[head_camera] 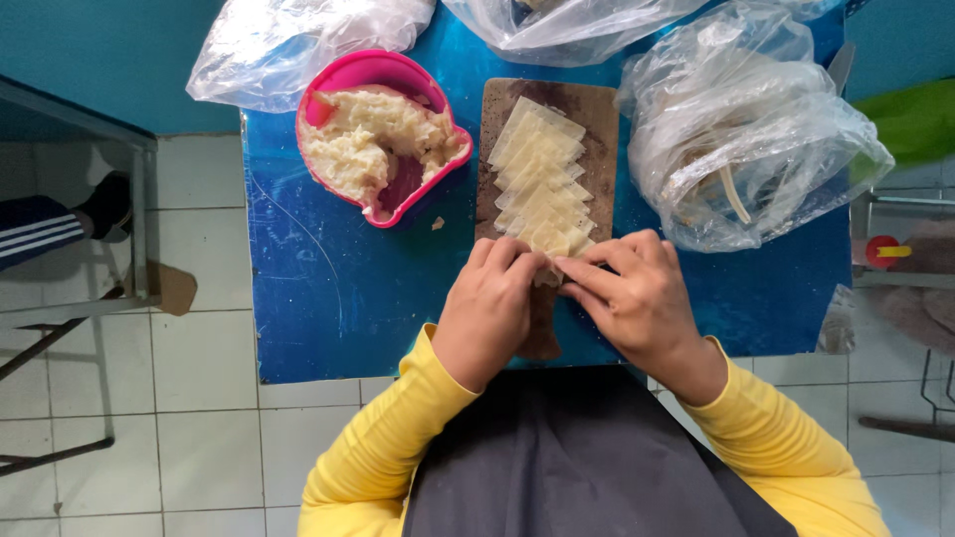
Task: The person sits at a blue table and folds filled pastries. They take square dough wrappers, spoon filling from a pink bowl onto a wrapper using a spoon, fold the wrapper over into a triangle, press the edges closed, and stack the finished pastries on a wooden board, repeating the cycle.
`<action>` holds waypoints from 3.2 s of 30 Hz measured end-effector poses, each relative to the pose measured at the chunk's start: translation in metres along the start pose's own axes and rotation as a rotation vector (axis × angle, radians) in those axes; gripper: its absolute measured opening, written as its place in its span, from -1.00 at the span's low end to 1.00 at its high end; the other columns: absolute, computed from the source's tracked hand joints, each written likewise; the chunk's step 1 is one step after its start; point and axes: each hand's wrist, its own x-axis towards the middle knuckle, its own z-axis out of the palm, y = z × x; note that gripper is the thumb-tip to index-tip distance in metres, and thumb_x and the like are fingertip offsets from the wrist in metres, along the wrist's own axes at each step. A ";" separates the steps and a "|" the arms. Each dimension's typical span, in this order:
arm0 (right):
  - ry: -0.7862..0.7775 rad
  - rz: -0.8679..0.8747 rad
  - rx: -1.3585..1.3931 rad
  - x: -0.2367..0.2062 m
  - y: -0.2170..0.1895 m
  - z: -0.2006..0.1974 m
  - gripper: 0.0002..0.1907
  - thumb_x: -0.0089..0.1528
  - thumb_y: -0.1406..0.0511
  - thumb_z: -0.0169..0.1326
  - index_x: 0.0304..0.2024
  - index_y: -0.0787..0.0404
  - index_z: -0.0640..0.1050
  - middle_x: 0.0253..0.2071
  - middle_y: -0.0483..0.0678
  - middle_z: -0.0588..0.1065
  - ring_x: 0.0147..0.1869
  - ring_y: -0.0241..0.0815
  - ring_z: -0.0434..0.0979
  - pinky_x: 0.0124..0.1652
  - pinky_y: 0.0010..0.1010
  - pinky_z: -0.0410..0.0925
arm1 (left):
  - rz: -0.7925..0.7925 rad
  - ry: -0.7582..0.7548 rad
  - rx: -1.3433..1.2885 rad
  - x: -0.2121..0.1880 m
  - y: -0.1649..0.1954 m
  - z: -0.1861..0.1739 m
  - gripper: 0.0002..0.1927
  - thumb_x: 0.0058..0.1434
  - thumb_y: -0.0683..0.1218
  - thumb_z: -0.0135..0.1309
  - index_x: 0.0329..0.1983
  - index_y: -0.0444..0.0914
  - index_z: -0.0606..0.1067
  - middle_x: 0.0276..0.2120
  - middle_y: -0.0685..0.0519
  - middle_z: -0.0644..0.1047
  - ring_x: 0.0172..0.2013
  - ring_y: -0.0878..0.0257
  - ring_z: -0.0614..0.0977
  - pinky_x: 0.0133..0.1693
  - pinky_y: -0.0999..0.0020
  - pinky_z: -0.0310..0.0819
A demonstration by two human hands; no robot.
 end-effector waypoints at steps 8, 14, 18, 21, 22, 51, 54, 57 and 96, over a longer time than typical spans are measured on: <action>0.008 0.186 0.203 0.002 0.019 0.017 -0.92 0.26 0.29 0.24 -0.25 0.15 0.63 -0.28 -0.12 0.52 -0.12 -0.04 0.44 -0.10 -0.25 0.29 | 0.057 -0.099 0.068 0.010 0.002 -0.001 -0.83 0.17 -0.15 0.13 -0.19 -0.29 0.50 -0.24 -0.08 0.48 -0.14 -0.03 0.50 -0.07 0.18 0.43; -0.007 0.163 0.129 0.001 0.016 0.017 -0.83 0.17 0.21 0.29 -0.33 0.15 0.62 -0.35 -0.11 0.51 -0.19 -0.01 0.43 -0.20 -0.19 0.23 | 0.038 -0.140 0.091 0.018 -0.008 0.007 -0.91 0.22 -0.14 0.10 -0.30 -0.27 0.46 -0.34 -0.07 0.49 -0.19 -0.04 0.54 -0.12 0.13 0.45; 0.013 0.234 0.061 0.007 0.013 0.022 -0.87 0.20 0.26 0.27 -0.40 0.14 0.59 -0.37 -0.12 0.50 -0.19 -0.02 0.44 -0.18 -0.19 0.23 | 0.001 -0.139 0.011 0.024 -0.012 0.008 -0.93 0.26 -0.16 0.07 -0.29 -0.27 0.44 -0.35 -0.06 0.50 -0.21 -0.05 0.55 -0.12 0.11 0.45; 0.016 0.278 0.082 0.011 0.015 0.024 -0.82 0.17 0.27 0.29 -0.43 0.16 0.54 -0.37 -0.09 0.49 -0.19 -0.01 0.43 -0.17 -0.18 0.25 | -0.070 -0.132 -0.052 0.028 -0.015 0.007 -0.89 0.25 -0.13 0.11 -0.29 -0.27 0.45 -0.33 -0.05 0.51 -0.23 -0.06 0.54 -0.14 0.08 0.42; 0.028 0.278 0.109 0.012 0.016 0.023 -0.82 0.16 0.27 0.29 -0.40 0.17 0.53 -0.35 -0.06 0.47 -0.19 0.01 0.43 -0.16 -0.19 0.26 | -0.057 -0.110 -0.048 0.029 -0.017 0.006 -0.88 0.21 -0.14 0.12 -0.28 -0.27 0.44 -0.33 -0.06 0.50 -0.23 -0.07 0.52 -0.14 0.09 0.41; -0.119 0.105 0.180 0.038 0.021 0.014 -0.91 0.17 0.40 0.17 -0.26 0.17 0.59 -0.27 -0.04 0.52 -0.09 0.06 0.43 -0.10 -0.18 0.31 | 0.064 -0.173 -0.228 0.044 -0.042 -0.004 -0.90 0.08 -0.27 0.12 -0.34 -0.23 0.52 -0.35 -0.04 0.54 -0.20 -0.06 0.56 -0.16 0.10 0.46; -0.061 0.013 0.102 0.031 0.010 0.011 -0.86 0.19 0.43 0.14 -0.20 0.17 0.59 -0.23 -0.05 0.53 -0.07 0.05 0.43 -0.07 -0.17 0.29 | 0.140 -0.175 -0.120 0.038 -0.039 -0.007 -0.84 0.07 -0.28 0.07 -0.27 -0.24 0.51 -0.31 -0.05 0.51 -0.16 -0.07 0.52 -0.11 0.12 0.44; -0.046 -0.008 0.056 0.029 0.006 0.010 -0.85 0.17 0.41 0.16 -0.19 0.18 0.58 -0.23 -0.05 0.53 -0.09 0.03 0.43 -0.10 -0.16 0.27 | 0.174 -0.200 -0.033 0.033 -0.036 -0.007 -0.91 0.17 -0.22 0.09 -0.27 -0.27 0.44 -0.29 -0.08 0.46 -0.16 -0.05 0.49 -0.08 0.13 0.42; 0.002 0.020 -0.081 0.049 0.020 0.017 -0.87 0.19 0.35 0.20 -0.19 0.10 0.62 -0.17 -0.16 0.52 -0.04 -0.05 0.42 -0.06 -0.18 0.22 | 0.186 -0.122 0.210 0.051 -0.033 -0.007 -0.82 0.12 -0.23 0.04 -0.19 -0.25 0.46 -0.26 -0.05 0.44 -0.17 0.02 0.46 -0.10 0.19 0.40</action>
